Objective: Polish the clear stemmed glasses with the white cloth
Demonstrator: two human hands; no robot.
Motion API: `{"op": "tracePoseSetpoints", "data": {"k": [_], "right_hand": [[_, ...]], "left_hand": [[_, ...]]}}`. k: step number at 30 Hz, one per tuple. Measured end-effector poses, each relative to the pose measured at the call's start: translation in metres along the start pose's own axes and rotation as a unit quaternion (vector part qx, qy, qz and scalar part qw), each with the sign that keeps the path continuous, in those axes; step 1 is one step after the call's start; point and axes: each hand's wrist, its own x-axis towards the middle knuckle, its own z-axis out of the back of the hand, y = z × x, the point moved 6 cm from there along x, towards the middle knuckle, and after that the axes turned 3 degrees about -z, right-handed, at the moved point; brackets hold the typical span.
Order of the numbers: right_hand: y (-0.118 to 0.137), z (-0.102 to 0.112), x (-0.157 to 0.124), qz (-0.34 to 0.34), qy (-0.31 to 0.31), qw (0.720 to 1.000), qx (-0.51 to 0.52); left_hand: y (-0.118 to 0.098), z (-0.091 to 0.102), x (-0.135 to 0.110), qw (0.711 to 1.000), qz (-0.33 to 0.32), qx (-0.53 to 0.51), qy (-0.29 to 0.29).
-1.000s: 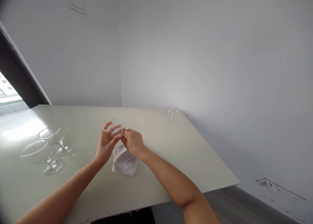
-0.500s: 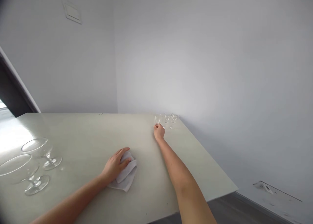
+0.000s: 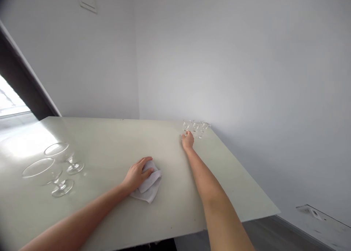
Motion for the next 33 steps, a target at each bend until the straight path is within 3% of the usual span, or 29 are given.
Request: {"op": "tracePoseSetpoints", "data": {"k": [4,7,8,9,10,12,13,15,17,19,22,24,26,28,30,33], "right_hand": [[0.017,0.019,-0.037,0.041,0.017,0.999,0.004],[0.05,0.028,-0.082,0.122,0.111,0.986,0.025],[0.064,0.029,-0.101,0.168,0.173,0.97,0.033],[0.08,0.027,-0.124,0.233,0.261,0.936,0.04],[0.093,0.026,-0.148,0.299,0.345,0.889,0.039],[0.109,0.028,-0.187,0.394,0.446,0.804,0.015],[0.112,0.028,-0.199,0.415,0.46,0.785,0.0],[0.112,0.025,-0.208,0.416,0.455,0.787,-0.013],[0.107,0.017,-0.206,0.381,0.451,0.807,0.005],[0.101,0.007,-0.2,0.32,0.463,0.825,0.049],[0.092,0.0,-0.185,0.172,0.469,0.849,0.17],[0.085,-0.001,-0.175,0.026,0.465,0.84,0.278],[0.079,-0.002,-0.171,-0.128,0.454,0.798,0.375],[0.077,-0.002,-0.172,-0.242,0.433,0.75,0.439],[0.079,-0.002,-0.175,-0.301,0.416,0.722,0.463],[0.08,-0.001,-0.183,-0.336,0.405,0.72,0.452]], "left_hand": [[0.007,0.003,0.0,0.998,0.035,-0.049,-0.03],[0.012,0.006,0.001,0.991,0.051,-0.094,-0.076],[0.011,0.01,0.001,0.989,0.045,-0.105,-0.097],[0.007,0.015,0.0,0.985,0.03,-0.114,-0.123],[0.001,0.022,-0.002,0.981,0.009,-0.122,-0.15],[-0.018,0.041,-0.008,0.968,-0.036,-0.142,-0.203],[-0.028,0.051,-0.012,0.961,-0.051,-0.156,-0.223],[-0.046,0.071,-0.025,0.948,-0.063,-0.191,-0.248],[-0.056,0.091,-0.045,0.933,-0.077,-0.205,-0.285],[-0.051,0.116,-0.074,0.907,-0.092,-0.157,-0.381],[-0.017,0.151,-0.128,0.811,-0.039,0.009,-0.584],[0.016,0.166,-0.151,0.768,0.045,0.045,-0.637],[0.052,0.173,-0.158,0.777,0.14,0.013,-0.613],[0.081,0.173,-0.156,0.809,0.214,-0.05,-0.545],[0.098,0.17,-0.15,0.834,0.249,-0.106,-0.481],[0.104,0.166,-0.144,0.846,0.251,-0.138,-0.449]]}}
